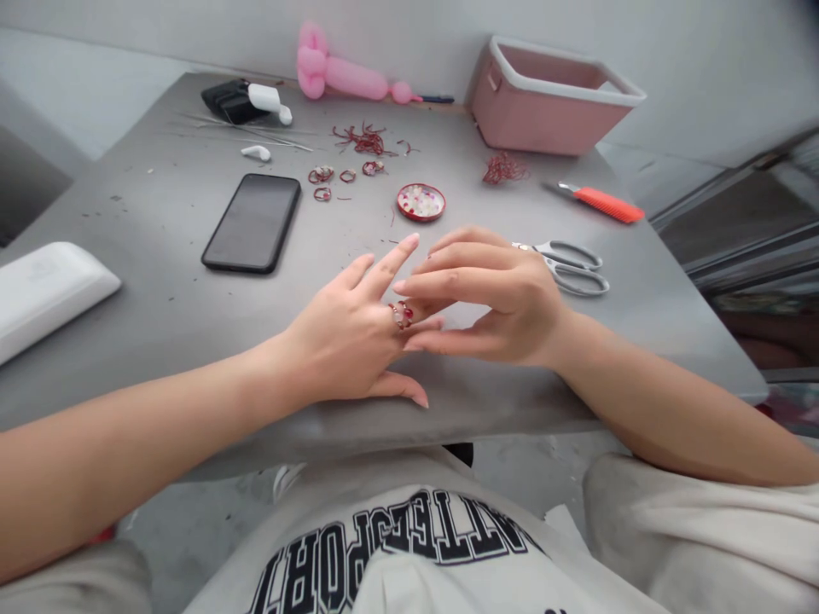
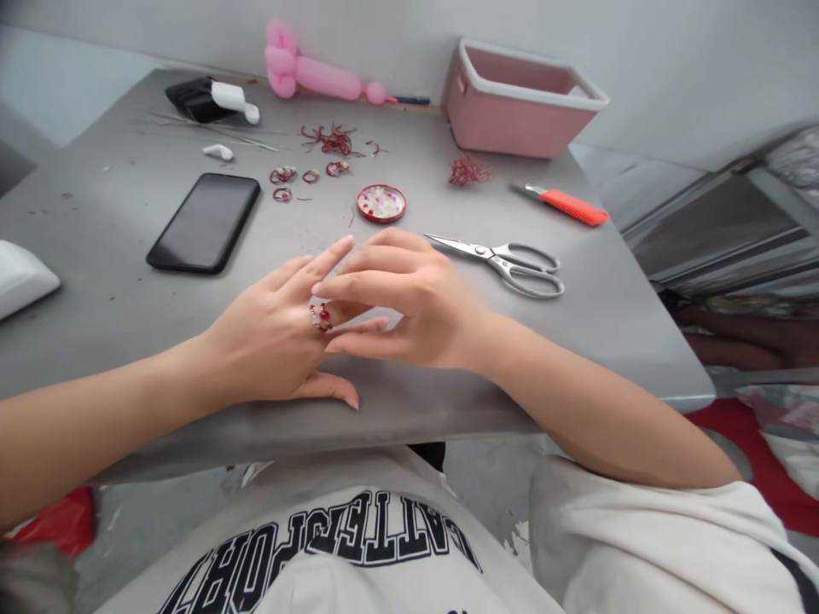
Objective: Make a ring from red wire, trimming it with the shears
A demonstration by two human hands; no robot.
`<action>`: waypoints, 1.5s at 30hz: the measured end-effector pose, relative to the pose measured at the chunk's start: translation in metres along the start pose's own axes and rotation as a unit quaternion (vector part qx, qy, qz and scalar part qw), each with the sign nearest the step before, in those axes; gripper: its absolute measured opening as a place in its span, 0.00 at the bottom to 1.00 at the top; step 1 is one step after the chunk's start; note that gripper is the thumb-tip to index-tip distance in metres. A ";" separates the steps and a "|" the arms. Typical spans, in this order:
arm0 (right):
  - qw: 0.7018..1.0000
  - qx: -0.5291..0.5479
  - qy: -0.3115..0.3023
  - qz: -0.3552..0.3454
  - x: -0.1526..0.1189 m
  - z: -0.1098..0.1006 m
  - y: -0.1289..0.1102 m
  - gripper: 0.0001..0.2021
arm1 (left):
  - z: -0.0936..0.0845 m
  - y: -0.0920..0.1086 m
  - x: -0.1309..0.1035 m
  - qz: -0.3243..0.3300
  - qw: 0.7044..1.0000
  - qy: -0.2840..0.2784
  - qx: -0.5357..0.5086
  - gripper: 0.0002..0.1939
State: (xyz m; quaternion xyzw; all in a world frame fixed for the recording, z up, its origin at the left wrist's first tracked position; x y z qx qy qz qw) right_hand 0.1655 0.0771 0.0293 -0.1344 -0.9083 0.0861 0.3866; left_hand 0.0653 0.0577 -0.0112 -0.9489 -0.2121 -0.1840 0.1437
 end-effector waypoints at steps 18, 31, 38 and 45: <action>0.996 0.060 -0.043 0.055 0.003 0.013 0.009 0.04 | 0.012 0.002 0.001 0.038 0.991 -0.065 -0.112 0.22; 0.981 0.127 -0.050 0.141 -0.009 0.011 0.031 0.06 | 0.004 -0.001 0.006 0.010 0.997 0.039 -0.071 0.14; 0.934 0.184 -0.011 0.305 -0.022 0.004 0.076 0.07 | -0.010 -0.038 0.000 -0.194 0.930 0.135 -0.280 0.08; 0.743 0.409 0.033 0.529 -0.046 0.042 0.081 0.18 | 0.045 -0.062 -0.013 -0.433 0.656 -0.004 -0.618 0.19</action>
Point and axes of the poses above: each hand's wrist, its own x-axis towards the middle knuckle, its own z-axis out of the palm, y = z × x, the point moved 8 cm from there along x, towards the middle knuckle, and after that the axes turned 6 degrees about x, right-handed, at the moved point
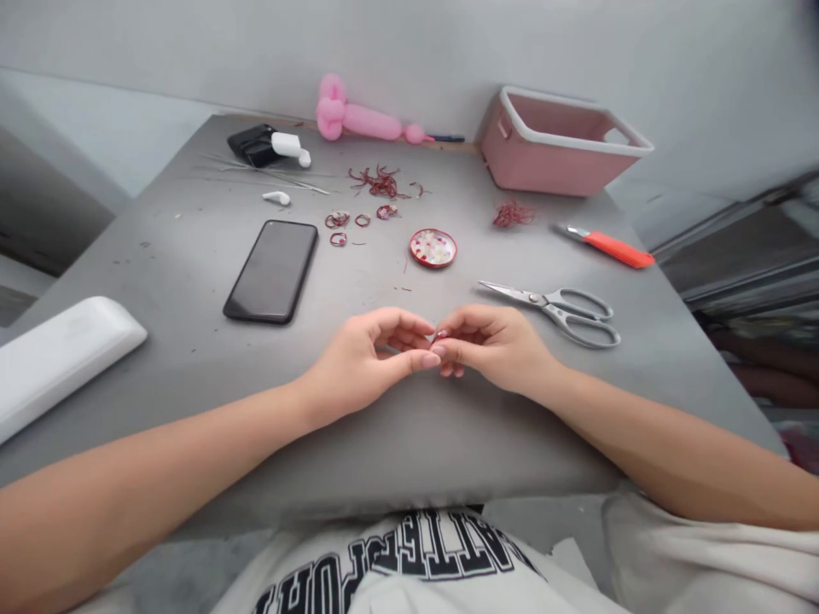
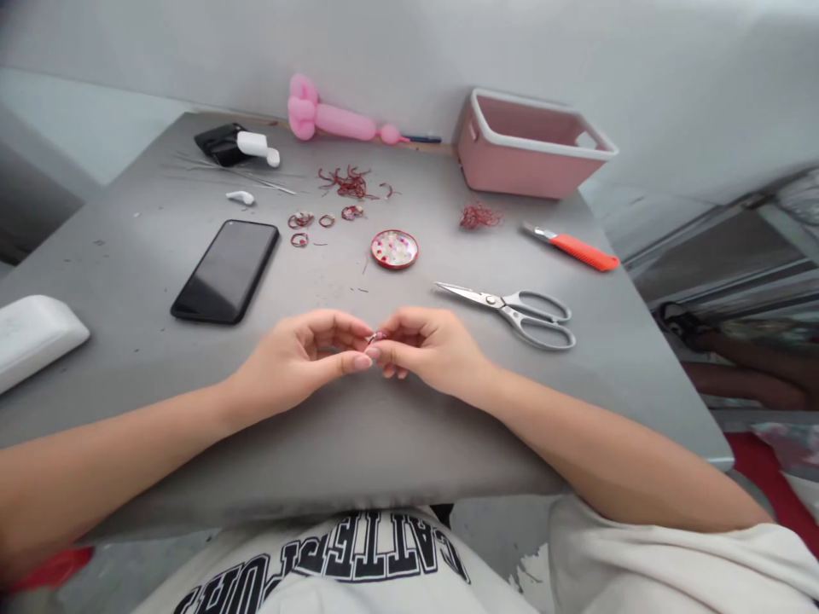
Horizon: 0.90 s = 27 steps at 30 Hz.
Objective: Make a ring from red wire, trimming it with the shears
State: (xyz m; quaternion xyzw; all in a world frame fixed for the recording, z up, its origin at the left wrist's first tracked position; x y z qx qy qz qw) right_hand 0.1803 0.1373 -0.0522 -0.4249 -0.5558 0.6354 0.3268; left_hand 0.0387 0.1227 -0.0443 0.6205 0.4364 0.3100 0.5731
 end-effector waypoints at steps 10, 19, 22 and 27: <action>0.984 0.153 -0.013 0.085 -0.010 0.011 0.001 0.19 | -0.008 -0.003 0.000 -0.081 0.993 0.002 -0.086 0.20; 0.971 0.199 -0.046 0.122 -0.010 0.020 0.008 0.19 | 0.007 -0.007 -0.001 -0.135 0.976 -0.076 -0.150 0.20; 0.958 0.243 -0.095 0.119 -0.012 0.030 0.005 0.18 | 0.015 -0.005 -0.004 -0.131 0.968 -0.120 -0.176 0.21; 0.942 0.292 -0.100 0.132 -0.018 0.038 0.000 0.18 | 0.014 -0.005 -0.005 -0.126 0.965 -0.124 -0.192 0.21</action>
Point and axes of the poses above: each hand's wrist, its own x-axis towards the middle knuckle, its own z-axis out of the palm, y = z × x, the point moved 8 cm from there along x, towards the middle knuckle, and after that the axes turned 6 degrees about x, right-handed, at the moved point
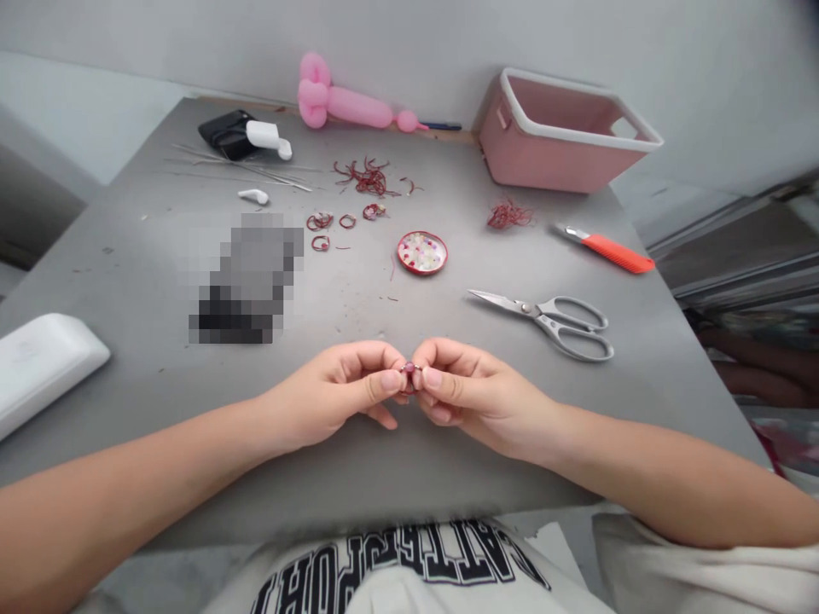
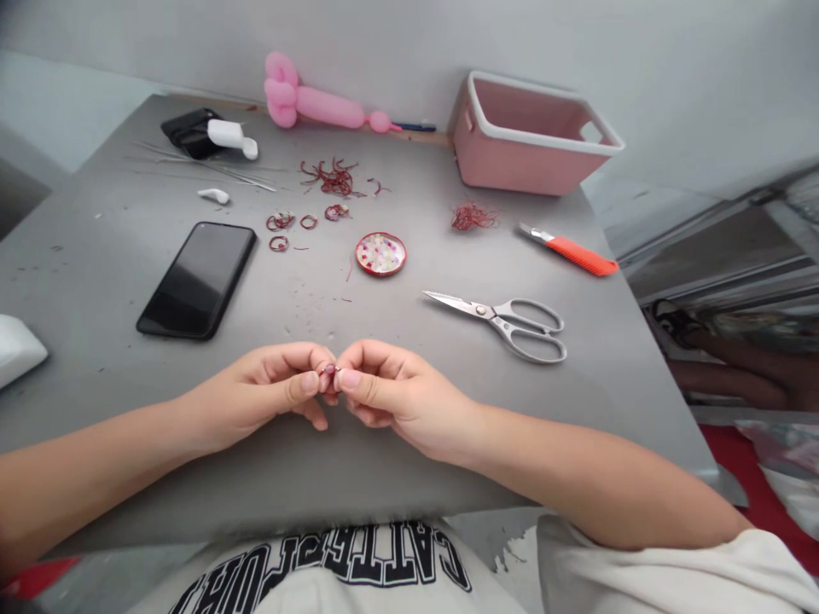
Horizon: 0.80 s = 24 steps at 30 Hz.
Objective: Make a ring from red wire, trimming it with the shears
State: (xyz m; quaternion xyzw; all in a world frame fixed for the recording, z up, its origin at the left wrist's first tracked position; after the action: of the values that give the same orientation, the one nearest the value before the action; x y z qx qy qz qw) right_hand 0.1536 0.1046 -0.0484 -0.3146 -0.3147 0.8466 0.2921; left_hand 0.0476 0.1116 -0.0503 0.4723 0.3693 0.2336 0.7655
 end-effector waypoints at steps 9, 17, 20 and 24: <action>0.999 -0.007 0.046 0.005 0.010 -0.013 0.003 0.19 | -0.019 -0.006 -0.005 -0.018 0.995 0.091 -0.023 0.22; 0.997 -0.059 0.042 -0.022 0.010 -0.011 -0.001 0.21 | -0.019 0.000 -0.005 0.000 0.996 0.087 0.012 0.21; 0.994 -0.092 0.046 -0.040 0.008 -0.009 -0.003 0.20 | -0.018 0.002 -0.006 0.012 0.995 0.091 0.033 0.20; 0.984 -0.152 0.062 -0.068 0.001 -0.011 -0.006 0.17 | -0.023 0.009 -0.007 0.053 0.976 0.138 0.163 0.12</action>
State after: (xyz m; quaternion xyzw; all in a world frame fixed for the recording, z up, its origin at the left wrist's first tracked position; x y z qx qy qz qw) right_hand 0.1628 0.1131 -0.0508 -0.3848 -0.4413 0.7464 0.3164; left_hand 0.0247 0.1233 -0.0461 0.5728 0.4785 0.2739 0.6066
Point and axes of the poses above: each hand's wrist, its own x-axis towards the middle knuckle, its own z-axis out of the palm, y = z × x, the point moved 8 cm from there along x, towards the middle knuckle, and after that the axes turned 6 degrees about x, right-handed, at the moved point
